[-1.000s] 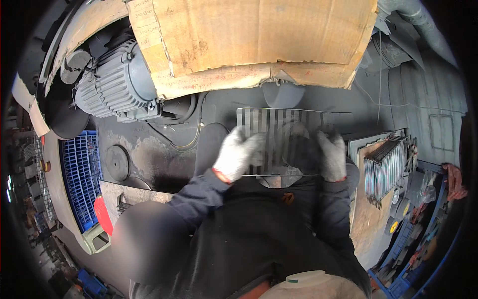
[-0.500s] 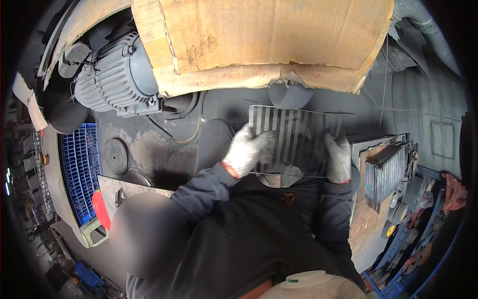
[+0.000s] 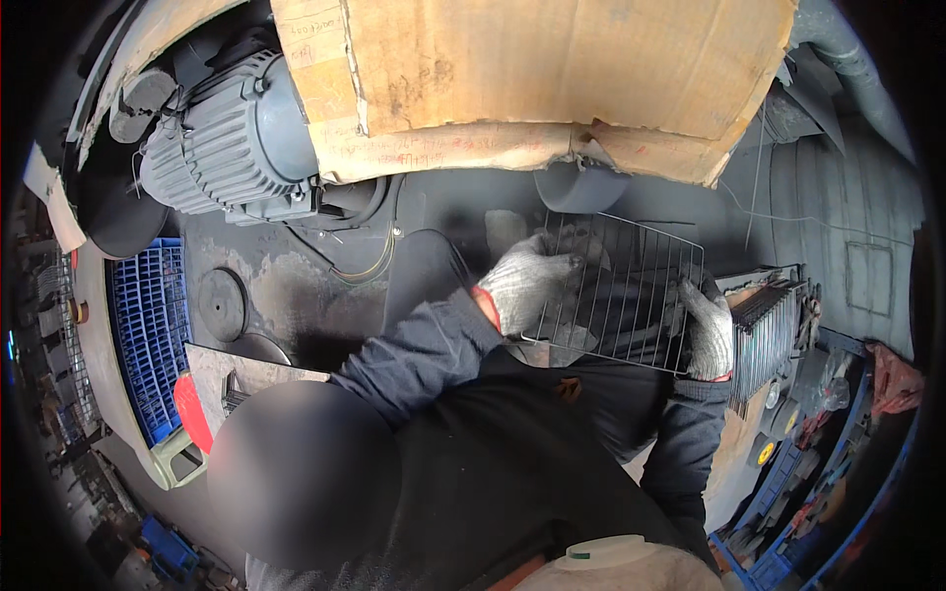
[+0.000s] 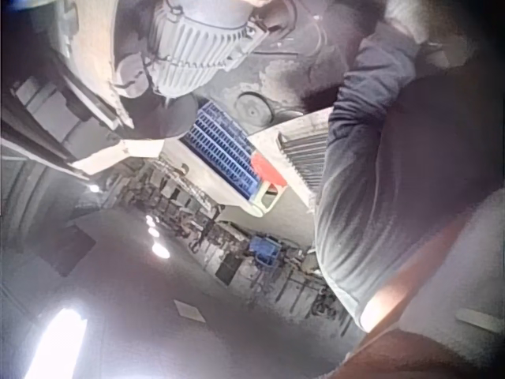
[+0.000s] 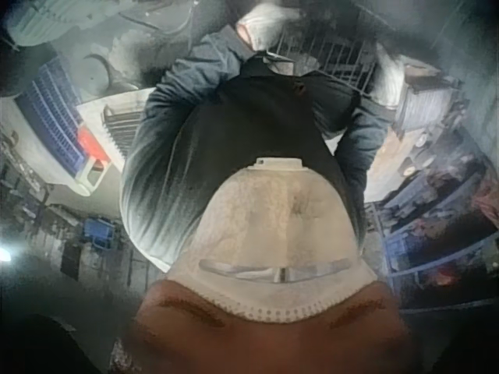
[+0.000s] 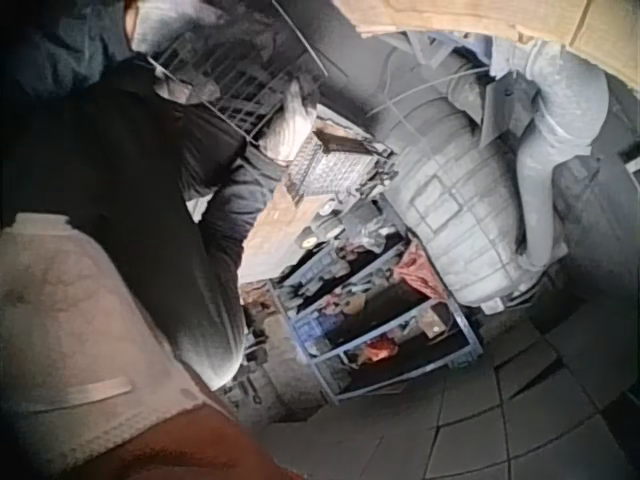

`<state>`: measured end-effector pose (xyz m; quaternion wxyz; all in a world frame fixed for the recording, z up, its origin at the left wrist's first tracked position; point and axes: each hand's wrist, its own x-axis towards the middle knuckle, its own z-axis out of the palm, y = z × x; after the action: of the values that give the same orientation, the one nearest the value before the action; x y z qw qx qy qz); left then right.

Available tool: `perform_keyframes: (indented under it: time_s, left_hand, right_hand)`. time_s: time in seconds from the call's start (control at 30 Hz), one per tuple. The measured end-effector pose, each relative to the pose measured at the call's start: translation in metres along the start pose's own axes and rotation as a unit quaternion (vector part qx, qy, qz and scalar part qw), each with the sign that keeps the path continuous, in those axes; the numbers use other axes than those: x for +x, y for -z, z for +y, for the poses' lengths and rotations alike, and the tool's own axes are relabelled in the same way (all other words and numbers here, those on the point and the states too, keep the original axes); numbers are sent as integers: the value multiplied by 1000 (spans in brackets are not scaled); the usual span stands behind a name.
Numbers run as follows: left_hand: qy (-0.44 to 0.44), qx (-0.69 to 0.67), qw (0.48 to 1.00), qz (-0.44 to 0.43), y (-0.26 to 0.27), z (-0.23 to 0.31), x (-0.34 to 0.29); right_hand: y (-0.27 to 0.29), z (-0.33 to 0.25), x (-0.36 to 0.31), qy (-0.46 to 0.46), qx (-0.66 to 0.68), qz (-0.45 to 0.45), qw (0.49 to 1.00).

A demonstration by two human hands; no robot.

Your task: Inspecting and manually straightening the wires of a metal grate or shelf.

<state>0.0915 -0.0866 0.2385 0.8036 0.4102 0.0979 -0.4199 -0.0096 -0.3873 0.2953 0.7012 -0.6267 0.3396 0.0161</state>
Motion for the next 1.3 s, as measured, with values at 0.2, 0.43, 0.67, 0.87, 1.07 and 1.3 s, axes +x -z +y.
perform_keyframes:
  time_s: [0.2,0.43,0.67,0.87,1.07,1.3]
  left_hand:
    - [51,39,982,178,76,41,-77]
    - [56,-21,994,90,63,32,-47]
    - [25,30,999,7,6,-1,-2]
    - [6,21,972,235,100,47,-123]
    - [-145,95,941,290,101,45,-229]
    - [-276,257,881,285,76,12,-196]
  right_hand:
    - [-127,24,18,-50,4,-142,989]
    - [-92,32,15,-64,-3,-60,996]
    - [-9,12,-1,29,-1,-11,1000]
    - [-178,42,11,-49,20,-226,973]
    - [-210,61,-32,160,-80,-300,937]
    - [-162,43,-54,161,-12,-270,949]
